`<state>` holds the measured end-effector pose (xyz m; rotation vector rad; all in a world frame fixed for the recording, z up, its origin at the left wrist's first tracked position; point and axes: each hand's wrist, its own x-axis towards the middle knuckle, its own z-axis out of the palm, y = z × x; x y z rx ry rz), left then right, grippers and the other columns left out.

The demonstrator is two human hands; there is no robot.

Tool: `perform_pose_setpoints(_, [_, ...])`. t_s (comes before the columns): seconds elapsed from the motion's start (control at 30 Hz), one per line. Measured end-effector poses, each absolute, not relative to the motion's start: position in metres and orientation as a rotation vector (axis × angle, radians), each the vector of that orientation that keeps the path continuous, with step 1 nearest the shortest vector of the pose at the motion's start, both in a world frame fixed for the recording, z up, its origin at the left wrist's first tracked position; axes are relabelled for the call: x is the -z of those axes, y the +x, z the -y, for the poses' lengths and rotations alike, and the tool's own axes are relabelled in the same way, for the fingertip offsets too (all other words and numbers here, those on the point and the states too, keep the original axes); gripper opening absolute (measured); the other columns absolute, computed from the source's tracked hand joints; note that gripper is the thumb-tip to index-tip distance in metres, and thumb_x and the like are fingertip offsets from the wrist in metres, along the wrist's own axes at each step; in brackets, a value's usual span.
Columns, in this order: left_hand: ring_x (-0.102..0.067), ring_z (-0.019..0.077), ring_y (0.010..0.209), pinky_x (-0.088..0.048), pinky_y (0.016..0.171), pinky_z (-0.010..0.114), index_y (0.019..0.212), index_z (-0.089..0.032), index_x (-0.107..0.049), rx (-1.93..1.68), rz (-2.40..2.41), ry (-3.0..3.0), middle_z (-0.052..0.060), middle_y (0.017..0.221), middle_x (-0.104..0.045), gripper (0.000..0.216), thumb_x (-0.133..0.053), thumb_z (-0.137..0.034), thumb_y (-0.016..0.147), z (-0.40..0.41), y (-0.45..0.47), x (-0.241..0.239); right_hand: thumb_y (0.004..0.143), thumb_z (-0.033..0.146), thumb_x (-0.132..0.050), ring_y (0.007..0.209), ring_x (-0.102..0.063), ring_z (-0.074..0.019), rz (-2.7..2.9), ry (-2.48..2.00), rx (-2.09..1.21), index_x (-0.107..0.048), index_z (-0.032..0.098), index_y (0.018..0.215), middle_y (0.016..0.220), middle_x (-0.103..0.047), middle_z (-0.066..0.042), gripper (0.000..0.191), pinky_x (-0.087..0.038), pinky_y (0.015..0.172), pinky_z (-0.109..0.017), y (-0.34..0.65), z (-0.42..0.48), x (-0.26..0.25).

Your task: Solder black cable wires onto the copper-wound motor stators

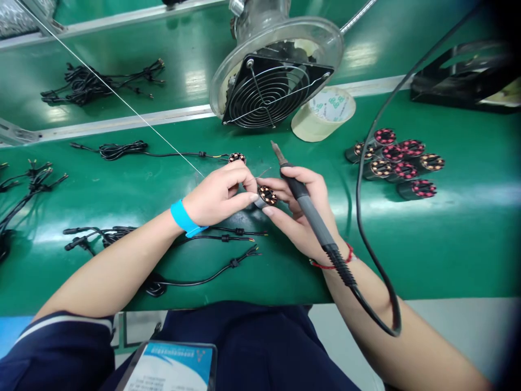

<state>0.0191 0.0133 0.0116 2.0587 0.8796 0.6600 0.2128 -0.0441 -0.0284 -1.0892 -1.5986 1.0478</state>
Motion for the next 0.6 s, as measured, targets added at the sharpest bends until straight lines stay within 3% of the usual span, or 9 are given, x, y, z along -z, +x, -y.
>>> perform_pose_setpoints(0.23, [-0.043,0.0107,0.064,-0.035,0.061,0.026,0.066,-0.017,-0.048,-0.726,-1.15,1.956,-0.001,0.069,-0.046,0.017,-0.052,-0.022,0.081,-0.0093,0.0238,-0.0076,0.086,0.023,-0.061,0.116,-0.063,-0.0266,1.892,-1.21,-0.649,-0.037,0.027,0.129,0.124,-0.063,-0.01,0.05,-0.053,0.099,-0.05,0.2133,0.0429,0.0301])
perform_pose_setpoints(0.4, [-0.045,0.0104,0.065,-0.04,0.062,0.024,0.082,-0.017,-0.054,-0.78,-1.122,1.759,0.001,0.079,-0.055,0.008,-0.052,-0.024,0.082,-0.0166,0.0183,-0.0063,0.087,0.026,-0.061,0.12,-0.061,-0.0261,1.861,-1.149,-0.689,-0.034,0.029,0.131,0.13,-0.058,-0.011,0.051,-0.053,0.102,-0.05,0.2146,0.0443,0.0288])
perform_pose_setpoints(0.6, [-0.044,0.0095,0.063,-0.042,0.066,0.024,0.1,-0.016,-0.065,-0.597,-0.89,2.136,0.003,0.09,-0.059,0.023,-0.05,-0.014,0.083,-0.0147,0.0143,-0.0124,0.09,0.032,-0.06,0.117,-0.063,-0.0265,1.778,-1.066,-0.801,-0.029,0.033,0.132,0.136,-0.052,-0.011,0.052,-0.055,0.101,-0.054,0.215,0.0456,0.0265])
